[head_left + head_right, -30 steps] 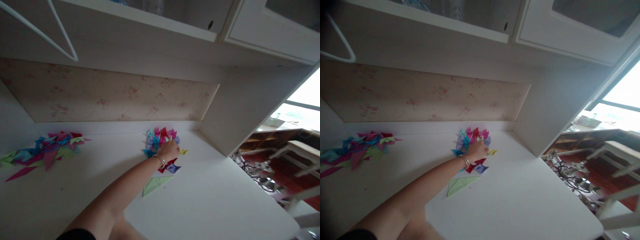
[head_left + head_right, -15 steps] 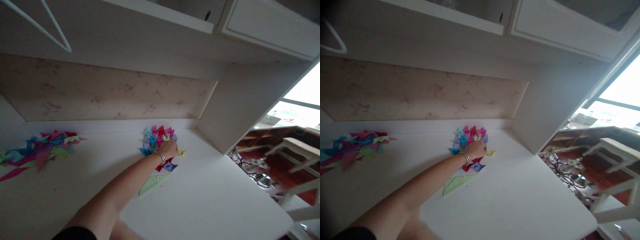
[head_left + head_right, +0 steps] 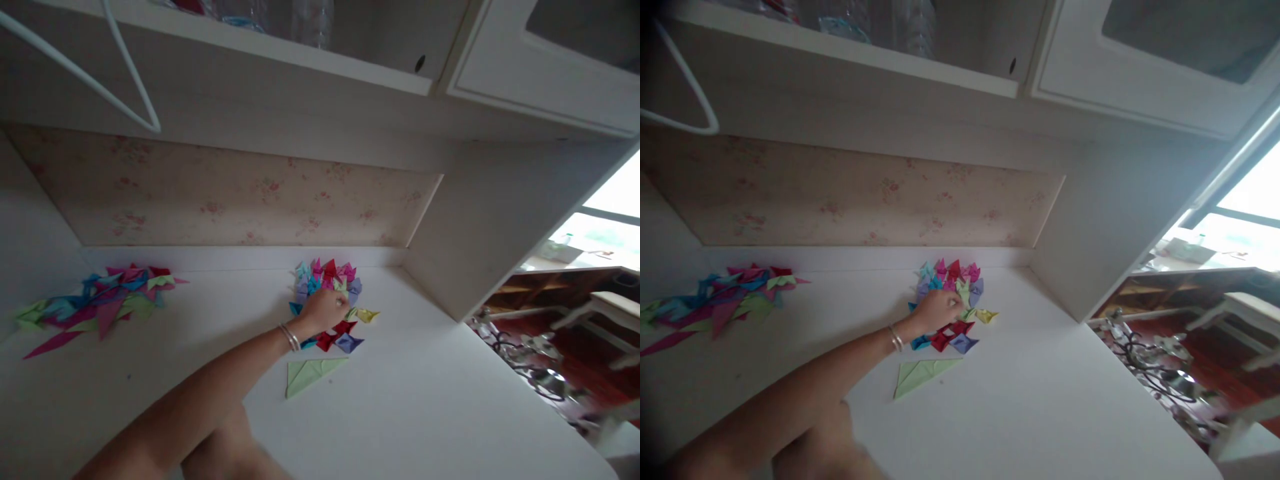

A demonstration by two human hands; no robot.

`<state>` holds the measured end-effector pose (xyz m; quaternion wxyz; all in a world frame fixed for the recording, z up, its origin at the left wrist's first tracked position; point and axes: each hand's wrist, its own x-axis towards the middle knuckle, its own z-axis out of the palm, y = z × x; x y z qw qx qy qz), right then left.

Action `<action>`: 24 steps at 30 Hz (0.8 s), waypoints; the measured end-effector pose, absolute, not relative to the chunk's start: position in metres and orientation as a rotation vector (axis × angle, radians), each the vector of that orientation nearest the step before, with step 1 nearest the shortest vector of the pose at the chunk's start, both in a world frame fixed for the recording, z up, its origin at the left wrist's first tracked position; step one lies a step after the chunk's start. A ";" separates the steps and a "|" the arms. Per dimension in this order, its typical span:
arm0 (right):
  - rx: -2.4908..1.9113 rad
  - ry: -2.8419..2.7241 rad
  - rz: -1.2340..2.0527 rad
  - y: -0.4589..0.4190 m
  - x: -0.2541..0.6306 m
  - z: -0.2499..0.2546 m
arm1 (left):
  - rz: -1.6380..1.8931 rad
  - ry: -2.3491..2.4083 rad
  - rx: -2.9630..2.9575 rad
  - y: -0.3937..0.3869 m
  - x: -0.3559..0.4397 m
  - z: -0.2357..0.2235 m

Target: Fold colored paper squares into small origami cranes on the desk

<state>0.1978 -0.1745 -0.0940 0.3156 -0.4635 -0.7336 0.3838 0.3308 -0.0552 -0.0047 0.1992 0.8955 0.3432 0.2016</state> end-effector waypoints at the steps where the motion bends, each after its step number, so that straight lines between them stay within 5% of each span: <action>1: -1.222 -1.956 0.962 -0.175 0.197 -0.094 | 0.580 0.971 2.477 -0.060 0.316 -0.005; 14: -1.111 -1.612 1.076 -0.166 0.202 -0.087 | 0.706 1.343 1.833 -0.145 0.094 -0.026; 24: -1.140 -1.433 1.333 -0.164 0.200 -0.092 | 0.636 1.343 1.055 -0.149 0.059 -0.067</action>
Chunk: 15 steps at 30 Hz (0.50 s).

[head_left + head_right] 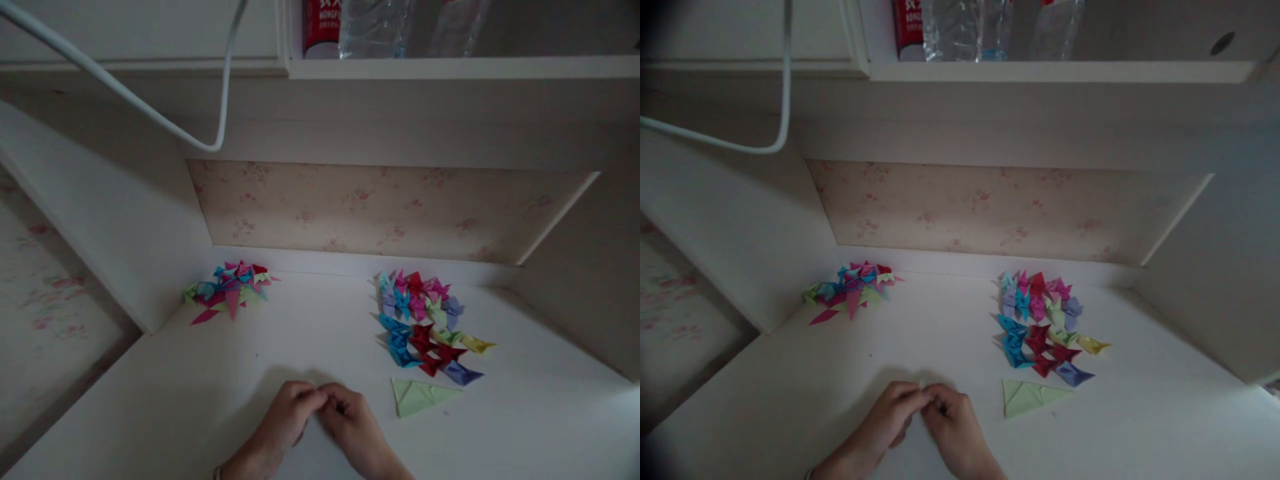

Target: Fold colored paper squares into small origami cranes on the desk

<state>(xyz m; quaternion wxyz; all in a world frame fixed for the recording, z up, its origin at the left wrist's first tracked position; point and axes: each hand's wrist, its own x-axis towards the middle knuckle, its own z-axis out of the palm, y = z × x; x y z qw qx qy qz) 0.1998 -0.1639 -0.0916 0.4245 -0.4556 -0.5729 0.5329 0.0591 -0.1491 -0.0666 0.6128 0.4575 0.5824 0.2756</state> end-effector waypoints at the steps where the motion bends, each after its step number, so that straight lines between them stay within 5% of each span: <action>1: -1.132 -1.364 1.392 -0.161 0.199 -0.091 | 0.620 1.304 1.065 -0.150 0.060 -0.065; 6: -1.247 -1.191 1.405 -0.110 0.190 -0.086 | 0.579 1.182 1.230 -0.147 0.054 -0.059; 11: -1.407 -1.976 0.714 -0.020 0.155 -0.073 | 0.461 1.186 1.409 -0.142 0.053 -0.063; 15: -1.413 -2.253 0.523 0.049 0.117 -0.066 | 0.385 1.219 1.432 -0.142 0.056 -0.066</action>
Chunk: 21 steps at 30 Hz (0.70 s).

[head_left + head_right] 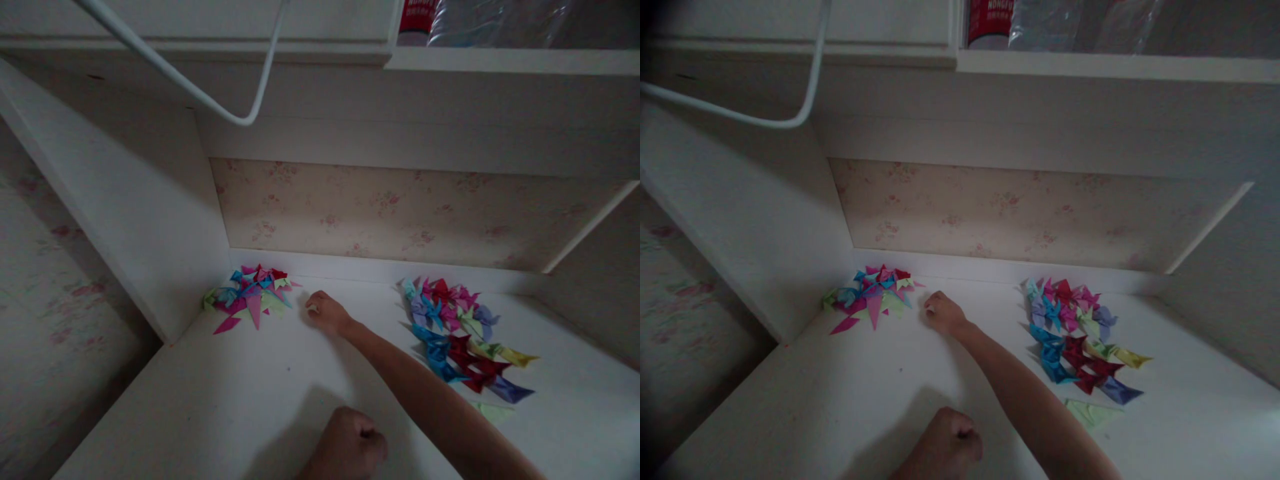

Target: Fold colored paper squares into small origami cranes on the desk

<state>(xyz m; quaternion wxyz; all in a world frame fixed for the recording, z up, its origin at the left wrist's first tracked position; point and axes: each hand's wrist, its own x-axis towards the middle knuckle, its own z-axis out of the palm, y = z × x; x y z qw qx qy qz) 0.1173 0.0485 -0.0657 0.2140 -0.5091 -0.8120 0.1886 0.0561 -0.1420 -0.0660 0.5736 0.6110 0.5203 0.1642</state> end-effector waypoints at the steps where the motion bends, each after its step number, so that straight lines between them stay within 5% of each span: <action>1: -1.427 -2.289 0.495 0.062 0.108 -0.065 | 0.376 1.232 1.440 -0.142 0.056 -0.067; 15: -1.470 -2.381 0.355 0.129 0.043 -0.086 | 0.227 1.460 1.438 -0.146 0.065 -0.129; 21: -1.387 -2.182 0.416 0.112 0.056 -0.079 | 0.333 1.408 1.566 -0.149 0.064 -0.102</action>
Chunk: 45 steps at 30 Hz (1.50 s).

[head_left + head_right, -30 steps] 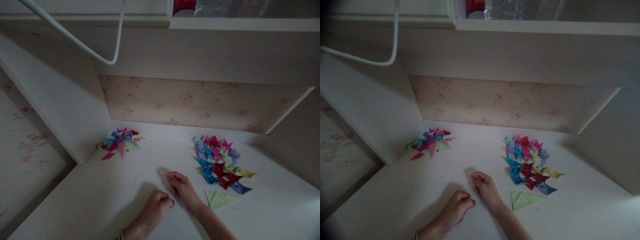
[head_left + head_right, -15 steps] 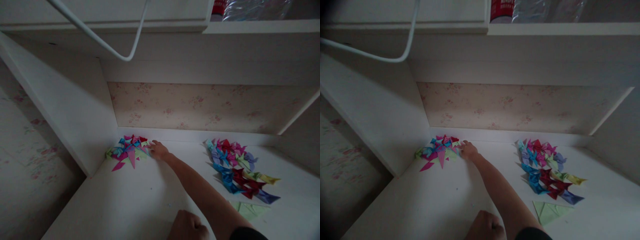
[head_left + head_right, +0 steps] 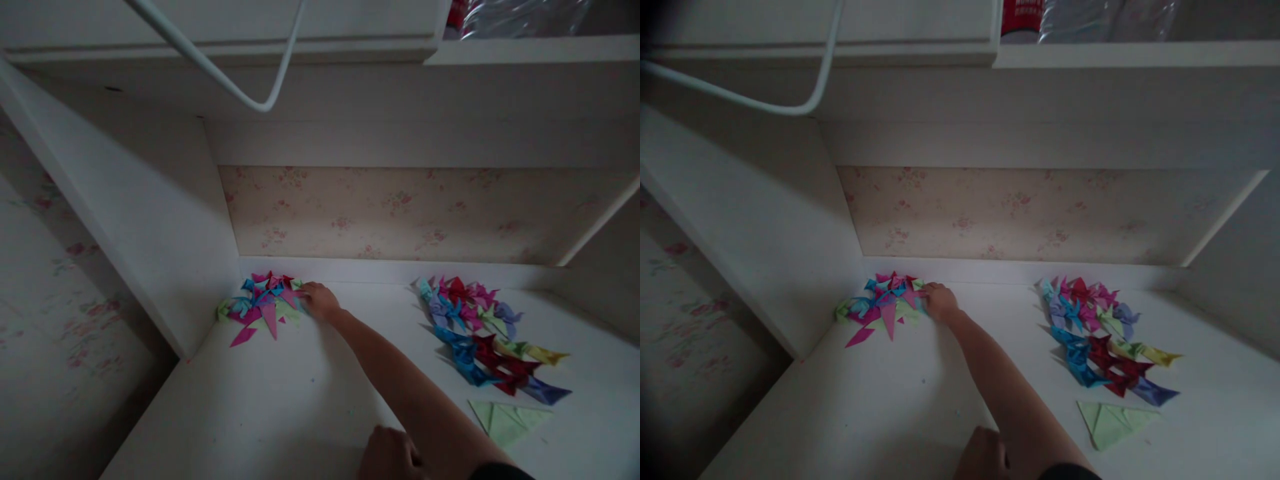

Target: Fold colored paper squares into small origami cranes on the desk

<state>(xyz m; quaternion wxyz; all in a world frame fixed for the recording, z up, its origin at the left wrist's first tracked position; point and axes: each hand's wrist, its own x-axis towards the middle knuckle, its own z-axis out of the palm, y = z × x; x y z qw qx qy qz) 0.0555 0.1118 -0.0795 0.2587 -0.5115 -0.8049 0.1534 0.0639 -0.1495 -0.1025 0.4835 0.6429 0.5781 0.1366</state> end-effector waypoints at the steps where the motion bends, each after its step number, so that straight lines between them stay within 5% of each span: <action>1: -1.378 -2.125 0.431 0.107 0.061 -0.078 | 0.320 1.410 1.584 -0.149 0.064 -0.095; 19: -1.208 -0.964 0.886 -0.136 0.219 -0.097 | 0.817 1.141 1.595 -0.137 0.053 -0.079; 33: -1.119 -1.328 1.102 -0.159 0.209 -0.097 | 1.076 1.150 1.466 -0.137 0.044 -0.066; 45: -1.044 -1.007 1.240 -0.143 0.213 -0.096 | 0.919 1.249 1.527 -0.135 0.040 -0.076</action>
